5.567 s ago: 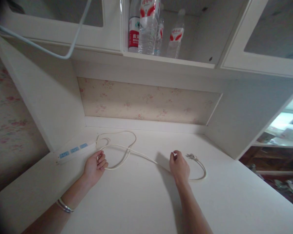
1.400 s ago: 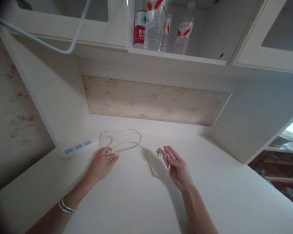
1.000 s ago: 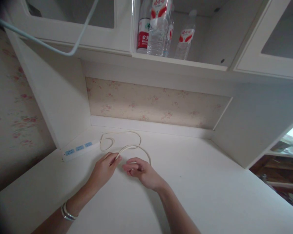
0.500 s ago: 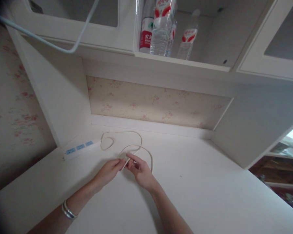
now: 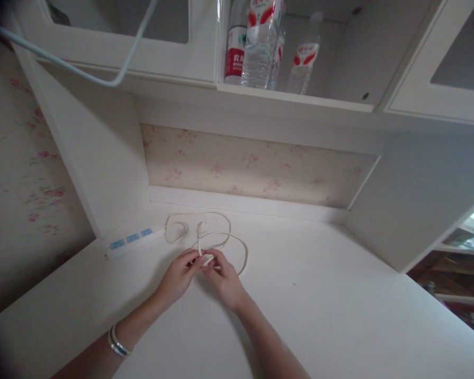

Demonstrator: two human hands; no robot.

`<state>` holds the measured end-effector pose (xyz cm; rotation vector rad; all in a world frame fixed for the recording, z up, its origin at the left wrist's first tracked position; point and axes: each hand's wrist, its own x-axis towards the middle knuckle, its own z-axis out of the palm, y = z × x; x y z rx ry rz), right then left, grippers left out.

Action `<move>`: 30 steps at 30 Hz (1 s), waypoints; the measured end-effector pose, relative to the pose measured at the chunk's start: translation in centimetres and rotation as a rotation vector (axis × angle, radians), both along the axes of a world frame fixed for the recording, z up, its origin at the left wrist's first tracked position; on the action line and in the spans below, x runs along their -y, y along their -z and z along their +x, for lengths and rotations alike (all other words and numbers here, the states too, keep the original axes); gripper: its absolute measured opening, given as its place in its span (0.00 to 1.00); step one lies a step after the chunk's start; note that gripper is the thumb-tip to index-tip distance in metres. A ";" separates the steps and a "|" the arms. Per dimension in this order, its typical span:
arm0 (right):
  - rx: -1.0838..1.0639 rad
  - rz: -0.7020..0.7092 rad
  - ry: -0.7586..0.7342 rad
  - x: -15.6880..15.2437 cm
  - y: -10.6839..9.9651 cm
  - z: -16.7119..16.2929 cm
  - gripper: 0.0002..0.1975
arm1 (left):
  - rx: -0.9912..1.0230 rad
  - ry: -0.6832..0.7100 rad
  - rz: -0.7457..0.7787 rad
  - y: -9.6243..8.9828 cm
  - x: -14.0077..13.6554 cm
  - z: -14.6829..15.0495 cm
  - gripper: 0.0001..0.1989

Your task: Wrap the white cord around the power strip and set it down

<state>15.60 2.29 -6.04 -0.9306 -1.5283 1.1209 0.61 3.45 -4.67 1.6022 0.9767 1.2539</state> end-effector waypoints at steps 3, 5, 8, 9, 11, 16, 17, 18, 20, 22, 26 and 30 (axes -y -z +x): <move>0.305 0.084 0.175 0.2 -0.7 0.2 0.14 | -0.076 -0.009 0.123 0.3 -0.2 -0.1 0.12; 0.380 0.139 0.130 0.5 -1.2 0.3 0.14 | -0.069 0.028 0.134 0.4 -0.1 -0.1 0.12; 0.354 0.148 -0.002 1.0 -1.7 0.2 0.17 | -0.032 0.067 0.132 0.2 0.1 0.0 0.12; 0.336 0.119 -0.010 1.1 -1.7 0.2 0.17 | -0.015 0.076 0.126 0.1 0.2 0.1 0.13; 0.280 0.031 0.009 1.2 -1.5 0.0 0.17 | 0.015 0.104 0.108 0.0 0.3 0.1 0.14; -0.223 -0.168 0.147 0.5 -2.1 -0.1 0.20 | -0.097 0.132 0.086 0.6 0.8 0.5 0.20; -0.374 -0.199 0.144 0.4 -2.5 0.0 0.19 | -0.163 0.117 0.112 0.8 0.9 0.7 0.21; -0.516 -0.226 0.120 0.3 -2.9 0.1 0.17 | -0.238 0.106 0.154 1.0 1.0 0.9 0.21; -0.733 -0.290 0.009 0.3 -3.7 0.2 0.16 | -0.379 0.107 0.269 1.1 1.2 1.4 0.18; -0.833 -0.382 -0.138 0.7 -4.4 0.1 0.15 | -0.471 0.110 0.374 0.9 1.5 2.0 0.15; -0.892 -0.520 -0.354 1.9 -6.1 -0.2 0.14 | -0.539 0.142 0.483 0.8 1.6 2.5 0.10; -0.886 -0.399 -0.289 2.4 -8.8 1.7 0.13 | -0.700 0.100 0.556 1.1 1.3 1.9 0.08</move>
